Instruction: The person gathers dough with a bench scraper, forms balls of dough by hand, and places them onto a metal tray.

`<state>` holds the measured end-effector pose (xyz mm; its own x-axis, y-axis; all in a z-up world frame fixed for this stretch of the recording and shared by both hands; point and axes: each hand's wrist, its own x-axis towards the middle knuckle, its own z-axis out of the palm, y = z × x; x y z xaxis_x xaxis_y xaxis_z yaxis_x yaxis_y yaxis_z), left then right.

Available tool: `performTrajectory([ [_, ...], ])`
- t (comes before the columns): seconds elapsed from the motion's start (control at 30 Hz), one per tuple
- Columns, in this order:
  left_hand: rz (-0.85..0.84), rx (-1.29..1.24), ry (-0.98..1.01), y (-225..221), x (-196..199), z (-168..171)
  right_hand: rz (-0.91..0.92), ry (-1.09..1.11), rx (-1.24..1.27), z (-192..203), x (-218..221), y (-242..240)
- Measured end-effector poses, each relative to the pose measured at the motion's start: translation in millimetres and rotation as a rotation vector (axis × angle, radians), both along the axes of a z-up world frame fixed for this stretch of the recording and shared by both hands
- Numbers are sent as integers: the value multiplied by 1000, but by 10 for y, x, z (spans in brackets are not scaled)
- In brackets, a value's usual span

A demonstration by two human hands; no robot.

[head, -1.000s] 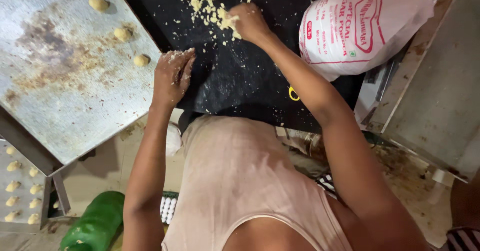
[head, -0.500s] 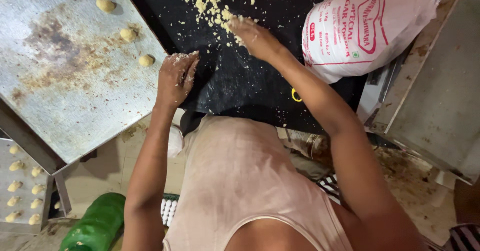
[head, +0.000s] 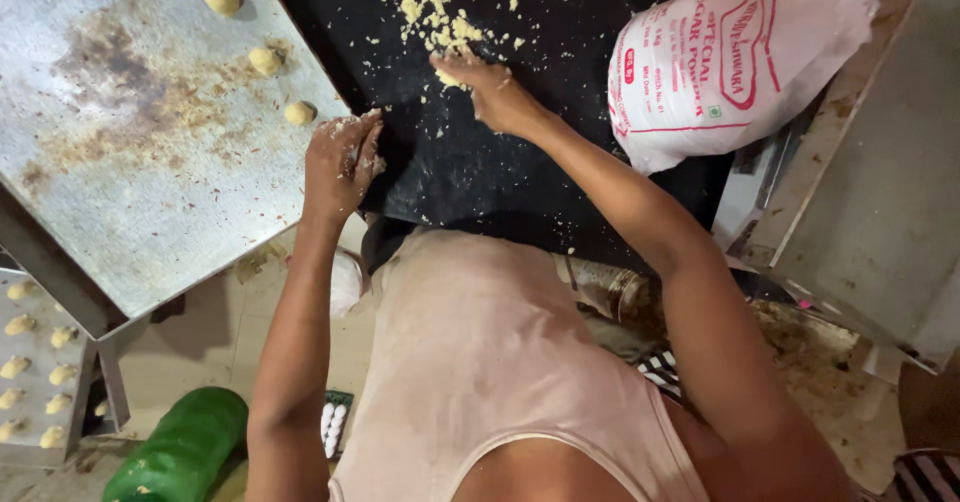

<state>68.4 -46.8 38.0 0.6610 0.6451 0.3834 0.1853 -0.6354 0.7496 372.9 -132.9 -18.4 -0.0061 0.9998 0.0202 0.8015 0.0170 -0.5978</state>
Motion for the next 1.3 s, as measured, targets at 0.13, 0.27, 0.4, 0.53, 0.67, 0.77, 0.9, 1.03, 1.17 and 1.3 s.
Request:
performTrajectory([
  [0.13,-4,2,8,10,-76,-56,-210,171,-64,-30,-23,77],
  [0.27,-10,-5,1,-14,-10,-22,-267,-206,-74,-241,-386,163],
  [0.4,-31,-37,-5,-10,112,6,-102,-447,-93,-199,-492,240],
  [0.53,5,-90,14,67,304,-101,-5,-155,134,51,-344,175],
  [0.67,16,-175,119,261,664,-381,-397,201,-113,40,-439,183],
  [0.77,-6,-239,245,390,986,-615,-342,-262,-67,-209,-620,269],
  [0.9,-97,-374,100,404,1148,-764,-227,-422,142,-462,-599,257],
  [1.03,-142,-233,302,316,1211,-717,-58,-451,157,-399,-451,91],
  [1.17,-157,-84,581,349,1343,-614,-284,109,-169,-81,-343,-17],
  [1.3,-117,-173,393,410,1418,-689,-193,-104,54,161,-324,-105],
])
